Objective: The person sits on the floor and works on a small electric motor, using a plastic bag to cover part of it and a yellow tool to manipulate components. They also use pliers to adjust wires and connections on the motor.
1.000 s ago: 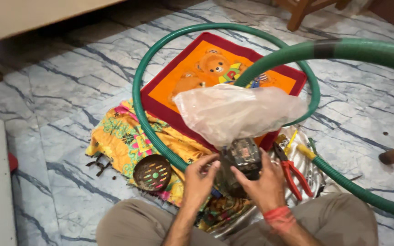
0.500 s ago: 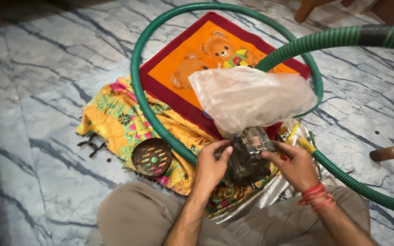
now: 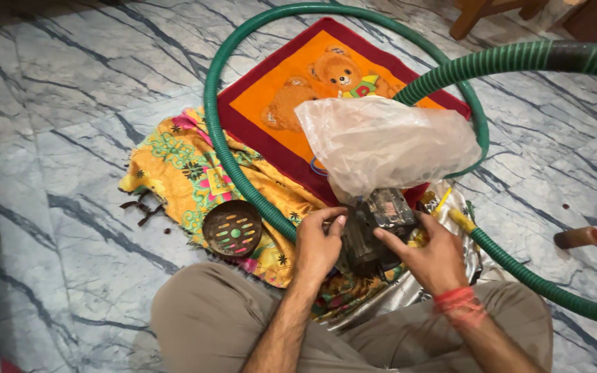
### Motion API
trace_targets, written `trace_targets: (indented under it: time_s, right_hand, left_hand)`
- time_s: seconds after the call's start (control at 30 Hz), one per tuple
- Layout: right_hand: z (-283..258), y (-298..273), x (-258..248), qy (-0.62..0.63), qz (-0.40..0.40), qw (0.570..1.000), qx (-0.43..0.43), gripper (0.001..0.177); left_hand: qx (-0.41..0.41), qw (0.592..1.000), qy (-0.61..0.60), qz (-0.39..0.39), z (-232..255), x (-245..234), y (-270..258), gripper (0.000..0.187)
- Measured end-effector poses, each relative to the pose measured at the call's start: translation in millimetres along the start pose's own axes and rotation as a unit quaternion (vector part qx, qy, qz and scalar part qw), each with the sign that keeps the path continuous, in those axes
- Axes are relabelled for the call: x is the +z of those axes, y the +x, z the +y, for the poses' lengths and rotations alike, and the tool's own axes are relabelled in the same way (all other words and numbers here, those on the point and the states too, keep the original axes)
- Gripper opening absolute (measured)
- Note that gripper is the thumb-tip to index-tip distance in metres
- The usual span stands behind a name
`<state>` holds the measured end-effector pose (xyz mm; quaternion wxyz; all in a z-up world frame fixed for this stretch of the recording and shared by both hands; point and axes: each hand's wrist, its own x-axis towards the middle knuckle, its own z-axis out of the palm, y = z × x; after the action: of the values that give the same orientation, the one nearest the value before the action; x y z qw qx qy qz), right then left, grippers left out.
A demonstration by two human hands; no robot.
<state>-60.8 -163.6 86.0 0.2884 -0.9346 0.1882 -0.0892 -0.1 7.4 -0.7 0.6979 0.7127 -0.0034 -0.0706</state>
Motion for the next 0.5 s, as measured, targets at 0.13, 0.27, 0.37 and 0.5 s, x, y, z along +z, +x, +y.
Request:
trace_targets:
  time_s: [0.13, 0.27, 0.37, 0.5]
  right_hand:
    - [40, 10, -13, -0.056, -0.057, 0.995, 0.061, 0.060]
    - [76, -1, 9, 0.033, -0.014, 0.999, 0.009, 0.051]
    - [86, -9, 12, 0.068, -0.014, 0.997, 0.021, 0.049]
    - [64, -9, 0, 0.051, 0.021, 0.998, -0.016, 0.060]
  left_hand:
    - [-0.002, 0.999, 0.043, 0.019, -2, -3, -5, 0.021]
    - [-0.025, 0.995, 0.099, 0.006, -6, -6, -10, 0.023]
    - [-0.013, 0.995, 0.099, 0.001, -11, -1, -11, 0.022]
    - [-0.022, 0.995, 0.091, -0.018, -23, 9, -8, 0.022]
